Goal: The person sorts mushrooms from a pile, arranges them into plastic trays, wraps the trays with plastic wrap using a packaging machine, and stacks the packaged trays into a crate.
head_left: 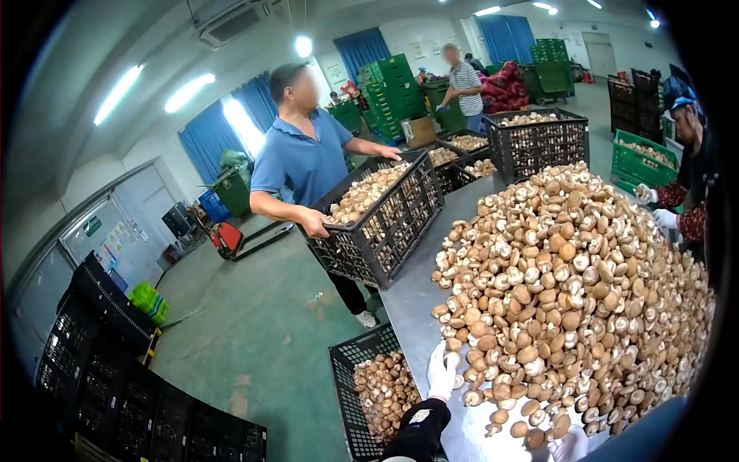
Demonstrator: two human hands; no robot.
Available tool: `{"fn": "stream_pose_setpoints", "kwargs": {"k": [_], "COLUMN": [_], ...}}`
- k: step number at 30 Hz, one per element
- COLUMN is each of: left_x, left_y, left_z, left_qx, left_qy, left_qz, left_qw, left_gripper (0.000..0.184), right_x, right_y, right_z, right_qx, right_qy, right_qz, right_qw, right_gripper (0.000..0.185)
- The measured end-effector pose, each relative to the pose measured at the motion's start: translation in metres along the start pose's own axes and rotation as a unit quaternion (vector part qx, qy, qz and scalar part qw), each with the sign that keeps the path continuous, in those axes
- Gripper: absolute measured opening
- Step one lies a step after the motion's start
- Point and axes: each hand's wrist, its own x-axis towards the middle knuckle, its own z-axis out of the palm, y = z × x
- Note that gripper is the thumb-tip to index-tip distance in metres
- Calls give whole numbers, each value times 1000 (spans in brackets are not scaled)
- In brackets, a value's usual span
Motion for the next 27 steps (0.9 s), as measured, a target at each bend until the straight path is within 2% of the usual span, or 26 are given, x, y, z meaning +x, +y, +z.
{"fn": "stream_pose_setpoints", "kwargs": {"k": [7, 15, 18, 20, 22, 24, 25, 26, 27], "left_x": [-1, 1, 0, -1, -1, 4, -1, 1, -2], "left_y": [-3, 0, 1, 4, 7, 12, 15, 5, -6], "left_z": [2, -1, -1, 0, -1, -6, -6, -5, 0], "left_qx": [-31, 14, 7, -6, -44, -64, -87, -57, -90], "left_qy": [2, 9, 15, 12, 14, 13, 5, -3, -13], "left_qz": [-21, -2, 0, -12, -31, -39, -52, -21, -38], "left_qw": [999, 1000, 1000, 1000, 998, 997, 995, 998, 995], "left_gripper": [44, 44, 44, 44, 43, 42, 42, 43, 45], "right_x": [1, 29, 55, 71, -2, -57, -71, -56, -37], "right_y": [3, -3, 5, 20, 30, 37, 36, 36, 39], "right_z": [-12, -28, -17, 35, 105, 140, 151, 143, 129], "right_qx": [5, 12, -11, -72, -139, -225, -285, -380, -470], "right_qy": [72, 162, 219, 230, -30, -213, -263, -297, -305], "right_qz": [-25, -79, -91, -61, -88, -97, -128, -304, -454], "right_qw": [997, 984, 972, 969, 986, 946, 913, 822, 693], "right_gripper": [28, 31, 33, 34, 35, 38, 39, 31, 25]}}
